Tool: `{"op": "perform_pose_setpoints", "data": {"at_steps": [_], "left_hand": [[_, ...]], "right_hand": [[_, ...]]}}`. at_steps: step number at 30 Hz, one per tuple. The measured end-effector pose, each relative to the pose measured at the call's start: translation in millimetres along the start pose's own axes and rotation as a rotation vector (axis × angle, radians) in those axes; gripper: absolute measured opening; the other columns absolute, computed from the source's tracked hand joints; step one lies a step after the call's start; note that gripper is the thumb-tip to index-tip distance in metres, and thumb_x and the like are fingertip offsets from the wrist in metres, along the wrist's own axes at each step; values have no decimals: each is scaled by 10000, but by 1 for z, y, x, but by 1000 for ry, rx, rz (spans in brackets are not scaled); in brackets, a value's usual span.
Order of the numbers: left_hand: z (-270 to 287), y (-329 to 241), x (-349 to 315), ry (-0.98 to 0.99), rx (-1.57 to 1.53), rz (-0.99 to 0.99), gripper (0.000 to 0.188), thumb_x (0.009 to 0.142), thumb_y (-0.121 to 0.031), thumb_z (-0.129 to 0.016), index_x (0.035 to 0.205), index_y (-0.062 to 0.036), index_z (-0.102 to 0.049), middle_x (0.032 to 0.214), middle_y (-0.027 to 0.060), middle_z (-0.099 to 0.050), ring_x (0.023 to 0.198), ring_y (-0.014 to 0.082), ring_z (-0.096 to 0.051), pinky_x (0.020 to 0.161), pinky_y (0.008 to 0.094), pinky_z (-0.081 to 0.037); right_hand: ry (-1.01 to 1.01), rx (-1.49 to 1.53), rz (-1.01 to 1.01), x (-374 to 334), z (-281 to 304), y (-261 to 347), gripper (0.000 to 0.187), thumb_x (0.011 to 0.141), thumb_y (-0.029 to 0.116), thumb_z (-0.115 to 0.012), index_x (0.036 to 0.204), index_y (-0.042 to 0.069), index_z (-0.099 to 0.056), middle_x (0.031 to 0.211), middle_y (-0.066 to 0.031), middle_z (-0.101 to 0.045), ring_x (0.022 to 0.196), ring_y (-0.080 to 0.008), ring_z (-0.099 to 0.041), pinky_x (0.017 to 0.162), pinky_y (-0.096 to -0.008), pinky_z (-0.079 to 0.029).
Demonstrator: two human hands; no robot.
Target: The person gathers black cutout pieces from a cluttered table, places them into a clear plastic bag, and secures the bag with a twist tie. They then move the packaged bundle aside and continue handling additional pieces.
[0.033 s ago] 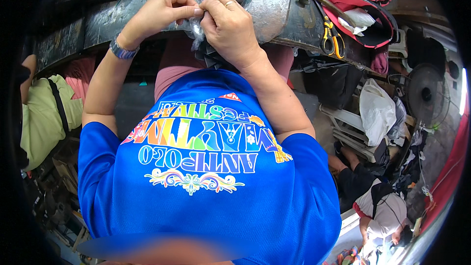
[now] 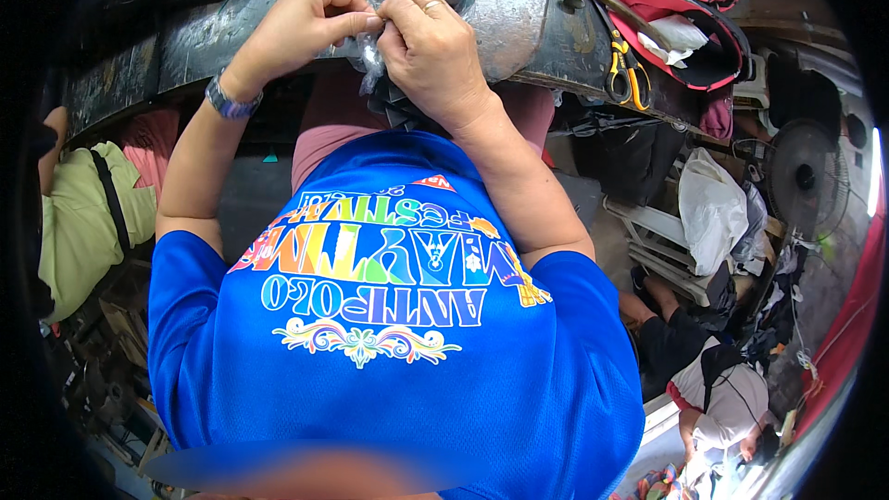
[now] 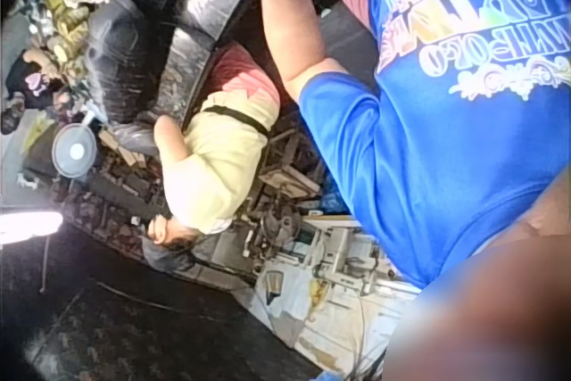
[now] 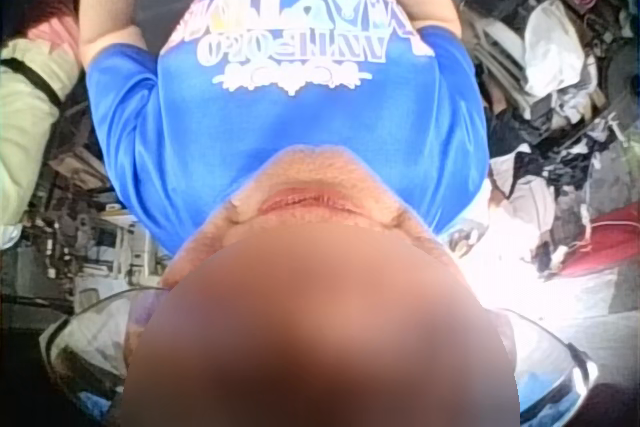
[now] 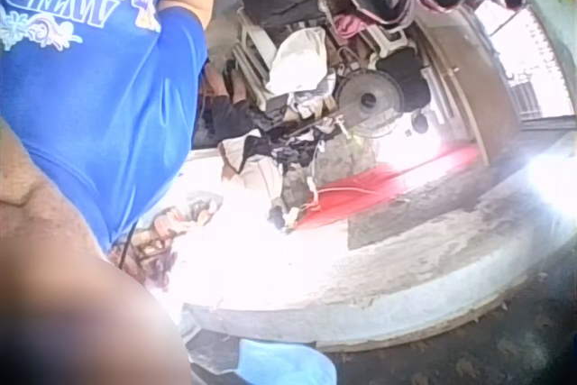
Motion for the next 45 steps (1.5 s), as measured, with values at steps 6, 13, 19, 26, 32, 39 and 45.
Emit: {"op": "perform_pose_setpoints", "data": {"at_steps": [6,13,19,26,32,39,45], "left_hand": [[-17,-31,-22,-356,650,-392,88,816,-140,-667,800,-56,-688,806,78,-630,725,277,-651,634,364,-531],[-1,21,8,138,-370,-179,211,915,-231,-660,971,-31,-698,802,-17,-595,758,86,-551,657,239,-446],[-11,48,9,329,-821,128,215,929,-236,-654,1033,-51,-682,856,-55,-598,762,41,-528,680,181,-430],[-18,40,3,191,-750,145,266,923,-284,-659,1039,-50,-704,775,-43,-601,719,41,-518,657,186,-408],[-18,37,1,194,-808,158,259,922,-285,-655,1022,-54,-713,765,-45,-593,706,45,-501,657,185,-396],[-18,40,2,200,-802,135,264,918,-302,-654,997,-57,-708,767,-47,-590,705,43,-497,646,185,-387],[-20,39,0,207,-824,148,243,927,-293,-648,988,-64,-702,787,-45,-605,721,45,-519,664,182,-407]], "right_hand": [[59,-13,-23,5,0,-2,71,766,17,-623,836,7,-633,834,-150,-613,737,-332,-628,681,-408,-530],[80,42,-93,7,6,-3,145,796,13,-664,940,26,-675,871,-126,-657,750,-286,-659,677,-344,-534],[124,33,141,5,10,-4,179,800,-22,-698,968,39,-702,854,-102,-680,751,-222,-680,634,-294,-534],[46,177,89,3,9,-11,138,786,-14,-726,915,25,-694,828,-87,-676,731,-187,-669,655,-266,-520],[75,576,-346,-3,4,-14,60,889,3,-656,941,5,-626,876,-42,-656,827,-100,-637,738,-234,-509],[118,445,-176,0,6,-14,139,844,-27,-672,976,12,-682,882,-71,-679,782,-152,-659,709,-256,-517],[106,458,-246,-1,7,-16,115,837,-16,-696,951,-6,-710,893,-72,-688,828,-136,-659,735,-245,-519]]}}
Point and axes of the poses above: each hand's wrist, its own x-axis towards the middle knuckle, its own z-axis out of the back of the hand, y = z × x, the point moved 2 cm from there along x, towards the middle knuckle
